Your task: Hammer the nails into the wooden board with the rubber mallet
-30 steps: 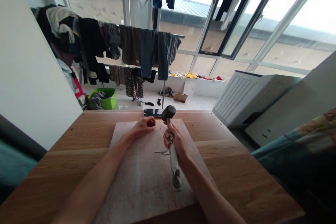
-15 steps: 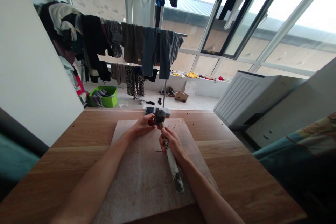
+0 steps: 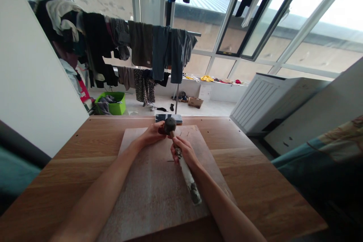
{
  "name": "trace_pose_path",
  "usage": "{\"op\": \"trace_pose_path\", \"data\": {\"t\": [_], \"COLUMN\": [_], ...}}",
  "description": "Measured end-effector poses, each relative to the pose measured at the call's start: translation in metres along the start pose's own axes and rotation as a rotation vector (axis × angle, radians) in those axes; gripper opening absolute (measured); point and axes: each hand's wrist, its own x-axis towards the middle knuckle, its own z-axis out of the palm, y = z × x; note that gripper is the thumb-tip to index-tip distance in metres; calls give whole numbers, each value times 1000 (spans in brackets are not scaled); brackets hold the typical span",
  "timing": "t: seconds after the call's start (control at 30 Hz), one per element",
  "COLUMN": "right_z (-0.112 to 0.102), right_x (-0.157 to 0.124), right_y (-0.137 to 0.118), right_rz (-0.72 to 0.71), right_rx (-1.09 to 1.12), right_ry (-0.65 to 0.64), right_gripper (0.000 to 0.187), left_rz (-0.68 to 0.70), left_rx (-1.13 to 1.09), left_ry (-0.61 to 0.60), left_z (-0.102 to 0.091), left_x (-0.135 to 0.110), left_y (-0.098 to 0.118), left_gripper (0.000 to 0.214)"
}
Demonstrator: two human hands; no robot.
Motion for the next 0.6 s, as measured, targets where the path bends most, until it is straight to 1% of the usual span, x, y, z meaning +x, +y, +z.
{"op": "trace_pose_path", "data": {"t": [0.07,0.13,0.2,0.27,0.3,0.33,0.37,0.43,0.5,0.53,0.6], "right_z": [-2,-4,-6,-9,-10,-11,-12,-14,-15,-15,-14], "right_x": [1,0,-3,-5,-6,-7,-7,-6,-5,-5,-5], "right_y": [-2,-5,-10,-14,-15,-17,-17,-18,-17,-16,-15], "right_rz": [-21,-69,-125,-163,-173,-176,-176,-175,-170,-169,-169], "right_rx": [43,91,130,158,170,181,190,208,219,222,223], "right_ry": [9,44,91,136,152,165,178,200,214,215,207], "right_gripper": [52,49,47,46,46,45,45,44,44,44,43], "left_rz": [19,10,19,75,106,126,130,93,48,39,44], "left_rx": [-27,32,187,363,431,475,500,516,529,552,634], "left_ry": [-19,-4,42,78,68,28,-41,-243,-433,-496,-561], "left_z": [-1,-2,-3,-2,-1,0,2,9,19,24,36], "left_x": [0,1,2,3,3,3,2,-1,-7,-10,-15], "left_y": [1,3,9,20,29,38,48,67,81,86,91], "left_gripper": [37,43,45,36,30,23,18,14,15,16,16]}}
